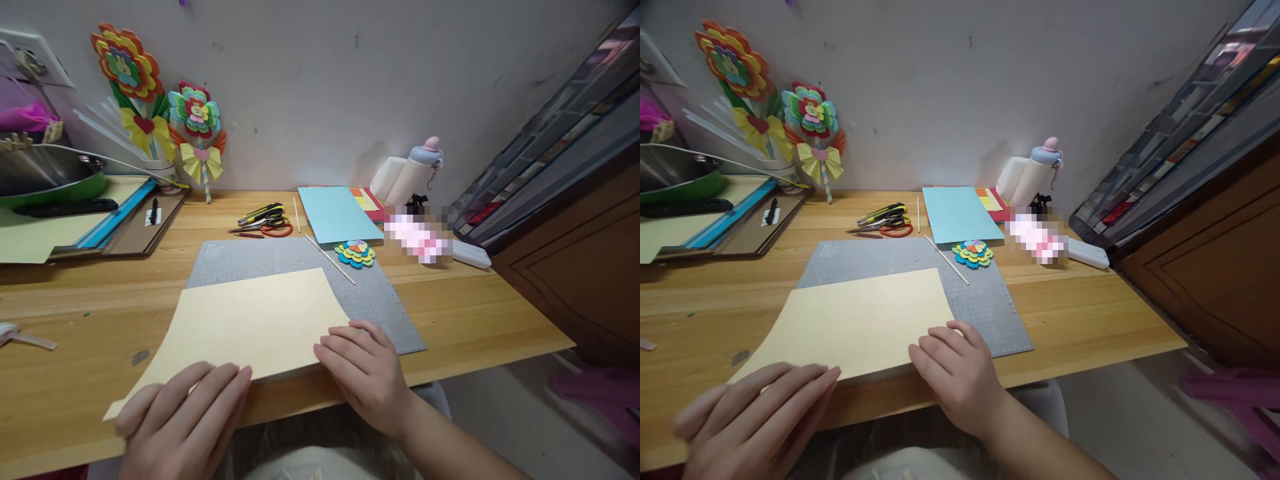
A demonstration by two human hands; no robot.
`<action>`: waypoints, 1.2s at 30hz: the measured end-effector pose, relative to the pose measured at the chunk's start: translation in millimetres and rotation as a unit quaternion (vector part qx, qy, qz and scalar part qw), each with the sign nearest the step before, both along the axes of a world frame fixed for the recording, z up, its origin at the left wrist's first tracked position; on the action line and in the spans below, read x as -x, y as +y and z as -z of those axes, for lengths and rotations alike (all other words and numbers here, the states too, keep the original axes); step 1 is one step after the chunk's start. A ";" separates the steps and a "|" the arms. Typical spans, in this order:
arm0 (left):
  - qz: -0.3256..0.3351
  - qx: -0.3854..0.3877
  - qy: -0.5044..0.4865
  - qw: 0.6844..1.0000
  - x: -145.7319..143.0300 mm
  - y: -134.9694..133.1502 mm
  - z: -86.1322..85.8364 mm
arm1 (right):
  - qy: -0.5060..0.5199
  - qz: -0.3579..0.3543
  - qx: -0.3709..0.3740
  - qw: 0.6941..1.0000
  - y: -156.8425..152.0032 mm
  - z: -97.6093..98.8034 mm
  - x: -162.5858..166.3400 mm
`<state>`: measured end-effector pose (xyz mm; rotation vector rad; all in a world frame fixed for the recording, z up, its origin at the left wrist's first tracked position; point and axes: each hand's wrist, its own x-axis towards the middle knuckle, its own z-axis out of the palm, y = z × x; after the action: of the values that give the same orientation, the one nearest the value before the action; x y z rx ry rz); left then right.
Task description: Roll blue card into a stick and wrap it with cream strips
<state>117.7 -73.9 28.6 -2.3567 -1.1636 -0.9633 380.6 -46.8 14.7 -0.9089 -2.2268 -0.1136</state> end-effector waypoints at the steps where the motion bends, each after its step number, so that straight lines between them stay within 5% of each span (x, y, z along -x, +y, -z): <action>1: -0.014 0.019 -0.028 0.999 -10.4 2.2 -1.4 | 0.009 0.006 -0.006 1.000 2.7 0.2 2.0; 6: 0.009 0.025 -0.054 0.998 -47.9 13.5 0.1 | 0.010 0.015 -0.006 1.000 7.6 -6.7 11.1; 17: 0.029 0.039 0.060 0.997 -69.5 25.4 -16.5 | -0.011 -0.012 -0.007 1.000 5.8 -9.3 14.4; 36: 0.045 0.033 0.083 0.995 2.1 9.1 -5.0 | 0.013 -0.050 -0.014 0.999 10.1 3.6 0.7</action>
<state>115.6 -64.8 33.5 -2.5074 -1.0484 -0.7489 379.9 -36.7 11.1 -0.7793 -2.2368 -0.0852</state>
